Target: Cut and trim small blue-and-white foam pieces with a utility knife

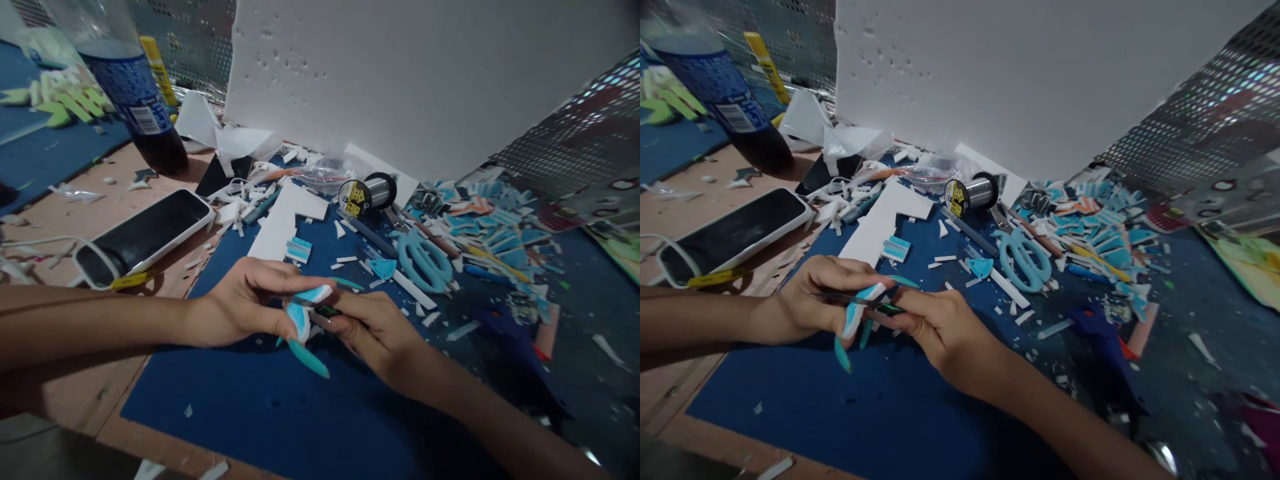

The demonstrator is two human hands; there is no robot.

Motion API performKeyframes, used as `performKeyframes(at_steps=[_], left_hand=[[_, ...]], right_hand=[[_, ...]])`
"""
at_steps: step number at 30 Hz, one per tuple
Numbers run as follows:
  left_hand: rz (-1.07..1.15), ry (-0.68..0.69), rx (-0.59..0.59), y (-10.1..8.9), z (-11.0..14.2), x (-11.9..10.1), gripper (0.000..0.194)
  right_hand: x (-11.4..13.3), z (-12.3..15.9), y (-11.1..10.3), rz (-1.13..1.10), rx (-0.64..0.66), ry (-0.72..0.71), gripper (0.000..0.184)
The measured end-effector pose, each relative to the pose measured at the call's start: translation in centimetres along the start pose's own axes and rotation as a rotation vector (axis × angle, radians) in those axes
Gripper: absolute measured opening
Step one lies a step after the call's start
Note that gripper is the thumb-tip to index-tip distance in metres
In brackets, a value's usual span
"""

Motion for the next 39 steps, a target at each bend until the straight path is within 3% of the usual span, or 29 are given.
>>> performKeyframes(at_steps=[3, 7, 9, 12, 15, 21, 28, 39], left_hand=[[-0.031, 0.017, 0.023, 0.0, 0.0, -0.1, 0.043], [-0.125, 0.026, -0.040, -0.3, -0.3, -0.5, 0.039], [-0.164, 0.027, -0.050, -0.4, -0.3, -0.6, 0.040], [-0.242, 0.056, -0.089, -0.5, -0.2, -0.8, 0.044], [-0.364, 0.108, -0.167, -0.6, -0.1, -1.0, 0.041], [-0.581, 0.168, -0.143, -0.2, -0.2, -1.0, 0.039], [-0.772, 0.097, -0.150, -0.3, 0.2, -0.7, 0.039], [-0.733, 0.115, -0.114, -0.2, 0.2, -0.9, 0.041]], right_hand=[[-0.5, 0.3, -0.2, -0.070, 0.111, 0.043, 0.026], [-0.7, 0.5, -0.4, -0.181, 0.199, 0.091, 0.028], [-0.7, 0.6, -0.5, -0.181, 0.132, 0.097, 0.030], [-0.5, 0.6, -1.0, -0.149, -0.078, 0.113, 0.032], [-0.2, 0.4, -1.1, -0.208, -0.193, 0.164, 0.025], [0.2, -0.1, -0.5, -0.448, -0.192, 0.297, 0.020], [0.0, 0.1, 0.4, -0.636, -0.135, 0.324, 0.019], [0.2, -0.3, -0.1, -0.781, -0.102, 0.390, 0.022]])
Point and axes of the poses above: each hand's wrist, its own z-axis away from the middle knuckle, its own y-axis out of the palm, x = y × z, the point moved 3 cm from there along -z, towards the middle knuckle, and after that the axes turned 6 degrees about x, right-handed, at the moved point
